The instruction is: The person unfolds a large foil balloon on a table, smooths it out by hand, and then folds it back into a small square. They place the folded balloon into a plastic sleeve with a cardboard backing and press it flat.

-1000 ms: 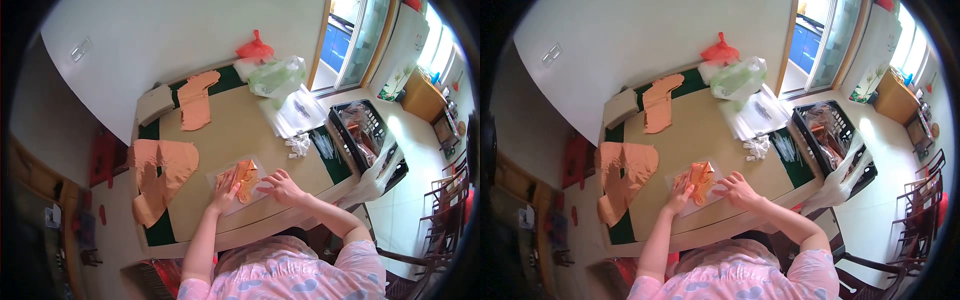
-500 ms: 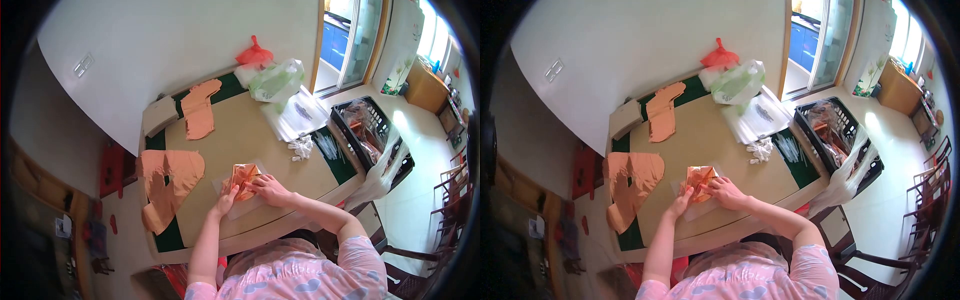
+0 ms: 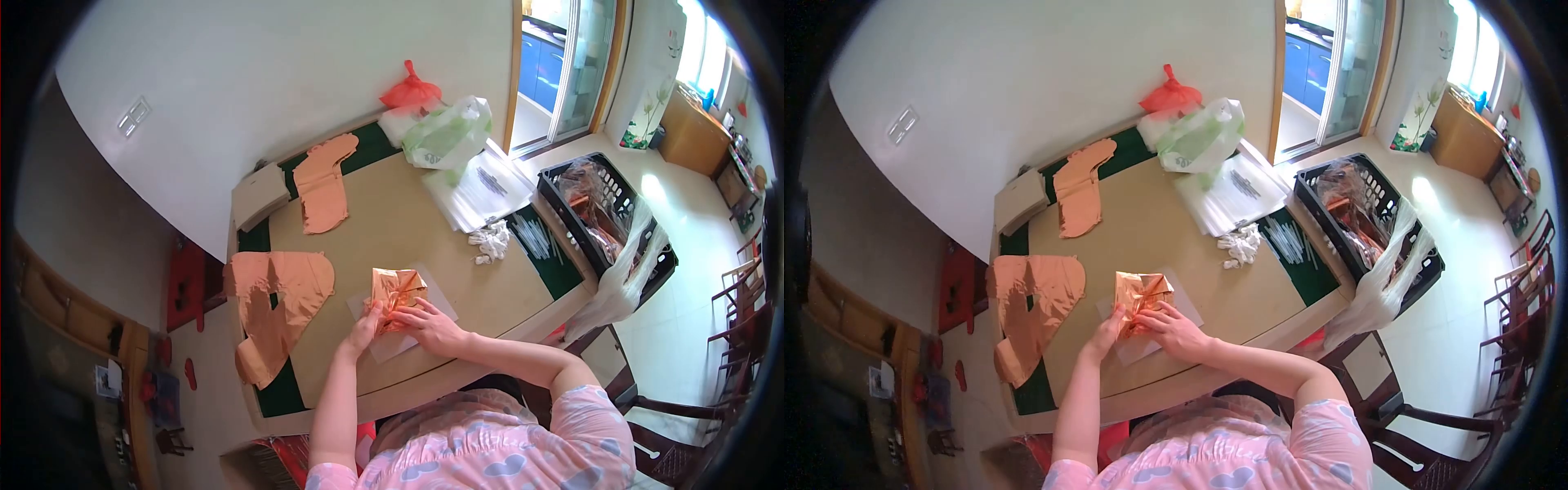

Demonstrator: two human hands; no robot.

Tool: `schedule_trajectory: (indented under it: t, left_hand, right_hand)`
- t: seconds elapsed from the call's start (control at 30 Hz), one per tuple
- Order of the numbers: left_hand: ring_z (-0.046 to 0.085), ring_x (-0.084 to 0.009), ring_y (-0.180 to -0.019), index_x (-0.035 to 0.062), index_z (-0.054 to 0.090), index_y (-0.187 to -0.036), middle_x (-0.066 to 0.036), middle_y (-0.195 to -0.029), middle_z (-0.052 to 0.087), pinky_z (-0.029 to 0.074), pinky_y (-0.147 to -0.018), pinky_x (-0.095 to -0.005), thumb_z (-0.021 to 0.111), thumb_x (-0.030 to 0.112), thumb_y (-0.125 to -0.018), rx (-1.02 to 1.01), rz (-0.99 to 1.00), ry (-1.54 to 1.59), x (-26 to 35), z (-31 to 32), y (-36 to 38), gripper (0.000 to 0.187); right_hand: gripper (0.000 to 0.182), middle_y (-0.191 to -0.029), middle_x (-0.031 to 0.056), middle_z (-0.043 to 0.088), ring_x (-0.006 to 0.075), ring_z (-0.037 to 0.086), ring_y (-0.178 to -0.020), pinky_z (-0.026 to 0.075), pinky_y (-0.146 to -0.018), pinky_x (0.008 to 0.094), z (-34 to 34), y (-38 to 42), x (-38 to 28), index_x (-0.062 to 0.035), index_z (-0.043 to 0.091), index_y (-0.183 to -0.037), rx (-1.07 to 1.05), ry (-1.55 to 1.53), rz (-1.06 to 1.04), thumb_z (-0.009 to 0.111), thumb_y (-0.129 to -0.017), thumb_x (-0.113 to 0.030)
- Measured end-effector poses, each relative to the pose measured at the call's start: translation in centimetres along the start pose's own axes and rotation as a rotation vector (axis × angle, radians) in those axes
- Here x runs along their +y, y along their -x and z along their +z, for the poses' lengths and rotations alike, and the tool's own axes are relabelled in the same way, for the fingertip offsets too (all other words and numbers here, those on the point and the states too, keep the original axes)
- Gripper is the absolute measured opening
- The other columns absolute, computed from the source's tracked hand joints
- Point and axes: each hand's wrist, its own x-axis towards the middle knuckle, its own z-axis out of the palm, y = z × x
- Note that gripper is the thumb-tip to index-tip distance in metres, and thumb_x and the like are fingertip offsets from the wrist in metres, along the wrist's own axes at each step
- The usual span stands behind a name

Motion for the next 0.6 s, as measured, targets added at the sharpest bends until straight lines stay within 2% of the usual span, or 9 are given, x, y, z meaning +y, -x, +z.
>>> schedule_trajectory:
  t: [0.1, 0.2, 0.3, 0.4, 0.47, 0.5, 0.6]
  left_hand:
    - [0.025, -0.0178, -0.139, -0.0077, 0.031, -0.141, -0.013, -0.15, 0.03, 0.019, -0.114, -0.0287, 0.042, 0.039, -0.1, 0.017, -0.023, -0.047, -1.3, -0.5, -0.8, 0.063]
    - [0.025, -0.0185, -0.139, -0.0078, 0.03, -0.141, -0.014, -0.15, 0.03, 0.019, -0.114, -0.0287, 0.042, 0.039, -0.1, -0.053, -0.04, -0.042, -0.2, -0.7, -0.3, 0.063]
    - [0.027, -0.0195, -0.139, -0.0088, 0.031, -0.141, -0.015, -0.15, 0.03, 0.02, -0.114, -0.0292, 0.042, 0.039, -0.1, -0.061, -0.02, -0.024, -1.2, -1.1, -1.0, 0.064]
    - [0.031, -0.0201, -0.136, -0.0057, 0.034, -0.141, -0.014, -0.149, 0.031, 0.022, -0.112, -0.0302, 0.042, 0.04, -0.1, -0.005, -0.055, -0.062, -0.5, -0.6, -0.3, 0.062]
    - [0.023, -0.0244, -0.14, 0.0032, 0.033, -0.144, -0.013, -0.151, 0.03, 0.012, -0.115, -0.0351, 0.035, 0.044, -0.1, -0.105, 0.012, -0.202, -3.7, -1.3, -1.9, 0.06]
    - [0.019, -0.0266, -0.142, 0.0077, 0.032, -0.145, -0.012, -0.152, 0.029, 0.007, -0.116, -0.0376, 0.032, 0.046, -0.1, -0.155, 0.045, -0.271, -3.3, -1.1, -1.9, 0.059]
    - [0.011, -0.0279, -0.145, 0.0107, 0.028, -0.147, -0.013, -0.154, 0.023, -0.002, -0.116, -0.0447, 0.03, 0.045, -0.099, -0.105, 0.206, -0.512, -2.0, 0.1, -1.0, 0.059]
  right_hand:
    - [0.043, -0.124, 0.0079, 0.053, 0.0233, 0.048, -0.118, 0.031, -0.107, 0.0436, 1.6, 0.0, 0.8, -0.01, 0.06, -0.122, -0.033, -0.044, 0.211, 0.055, -0.079, -0.01]
    - [0.037, -0.112, 0.0066, 0.055, 0.0228, 0.05, -0.109, 0.034, -0.103, 0.0437, 1.1, -0.9, 0.8, -0.0079, 0.06, -0.118, -0.016, 0.036, 0.38, 0.058, -0.081, -0.014]
    - [0.034, -0.105, 0.0059, 0.054, 0.0233, 0.049, -0.104, 0.034, -0.099, 0.0456, 1.0, -1.6, 0.5, -0.0088, 0.06, -0.116, -0.006, 0.131, 0.392, 0.056, -0.083, -0.015]
    - [0.031, -0.112, 0.0068, 0.054, 0.0232, 0.047, -0.114, 0.029, -0.105, 0.0523, 2.5, -1.3, 0.6, -0.0094, 0.06, -0.114, -0.05, 0.215, 0.36, 0.054, -0.084, -0.016]
    - [0.032, -0.117, 0.0075, 0.054, 0.0234, 0.045, -0.12, 0.025, -0.108, 0.0549, 2.9, -1.1, 0.6, -0.0095, 0.059, -0.115, -0.06, 0.226, 0.341, 0.054, -0.084, -0.017]
    - [0.032, -0.119, 0.0079, 0.054, 0.0234, 0.044, -0.123, 0.023, -0.109, 0.0561, 3.0, -1.0, 0.6, -0.0095, 0.059, -0.115, -0.067, 0.231, 0.332, 0.054, -0.084, -0.017]
    - [0.034, -0.122, 0.0066, 0.054, 0.0243, 0.043, -0.125, 0.018, -0.11, 0.0603, 2.5, -0.8, 0.4, -0.0078, 0.058, -0.116, -0.092, 0.192, 0.326, 0.056, -0.085, -0.021]
